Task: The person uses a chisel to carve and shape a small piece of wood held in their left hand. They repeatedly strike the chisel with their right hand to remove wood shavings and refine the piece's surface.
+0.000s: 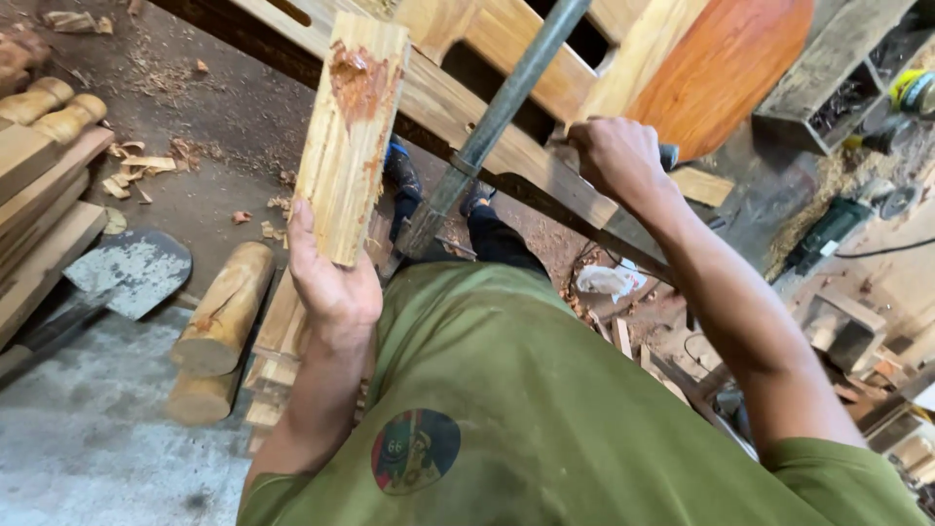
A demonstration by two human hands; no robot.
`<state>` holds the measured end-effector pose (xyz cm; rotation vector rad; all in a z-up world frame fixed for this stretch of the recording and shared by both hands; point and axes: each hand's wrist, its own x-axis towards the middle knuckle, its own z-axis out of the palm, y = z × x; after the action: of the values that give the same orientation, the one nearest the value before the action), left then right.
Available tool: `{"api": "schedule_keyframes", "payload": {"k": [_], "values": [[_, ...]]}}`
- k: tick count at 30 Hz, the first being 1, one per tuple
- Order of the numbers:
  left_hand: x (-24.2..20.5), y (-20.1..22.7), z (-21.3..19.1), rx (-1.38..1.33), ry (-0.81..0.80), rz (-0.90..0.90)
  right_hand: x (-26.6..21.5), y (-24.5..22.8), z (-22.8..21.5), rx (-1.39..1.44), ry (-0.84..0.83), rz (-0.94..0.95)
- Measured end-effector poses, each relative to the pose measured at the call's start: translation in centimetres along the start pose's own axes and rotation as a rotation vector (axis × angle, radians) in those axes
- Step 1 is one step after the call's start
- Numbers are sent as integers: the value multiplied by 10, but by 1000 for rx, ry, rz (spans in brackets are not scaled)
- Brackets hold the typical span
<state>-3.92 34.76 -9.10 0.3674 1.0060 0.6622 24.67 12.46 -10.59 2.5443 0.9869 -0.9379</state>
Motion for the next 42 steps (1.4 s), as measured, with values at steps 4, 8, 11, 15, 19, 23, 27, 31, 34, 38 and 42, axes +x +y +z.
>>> {"api": "schedule_keyframes", "payload": {"k": [4, 8, 11, 15, 19, 23, 27, 31, 34, 38, 42], "values": [[-3, -1, -2, -26, 28, -33, 21, 18, 30, -252, -44, -148], [-1, -6, -8, -31, 25, -20, 41, 36, 56, -364, -61, -262], [-6, -3, 3, -75, 79, -20, 30, 24, 23, -297, -259, -261], [-8, -14, 5, -17, 92, -2, 8, 36, -2, -399, -263, -152], [1, -77, -27, 425, 109, 615, -49, -2, -41, 389, -7, -196], [-24, -67, 25, 529, 48, 612, -94, -57, -14, 896, 421, -389], [-66, -47, 91, 44, 210, -255, -110, -95, 10, 1113, 590, -395], [-82, -92, 88, -31, 160, -119, -121, -95, 17, 1107, 716, -463], [-103, -105, 88, 23, 90, -82, -136, -52, 55, 1041, 657, -431], [-113, -94, 104, -45, 288, 3, -130, 31, 90, 784, 601, -342], [-103, -99, 93, -34, 213, 70, -85, 79, 117, 508, 620, -245]]}}
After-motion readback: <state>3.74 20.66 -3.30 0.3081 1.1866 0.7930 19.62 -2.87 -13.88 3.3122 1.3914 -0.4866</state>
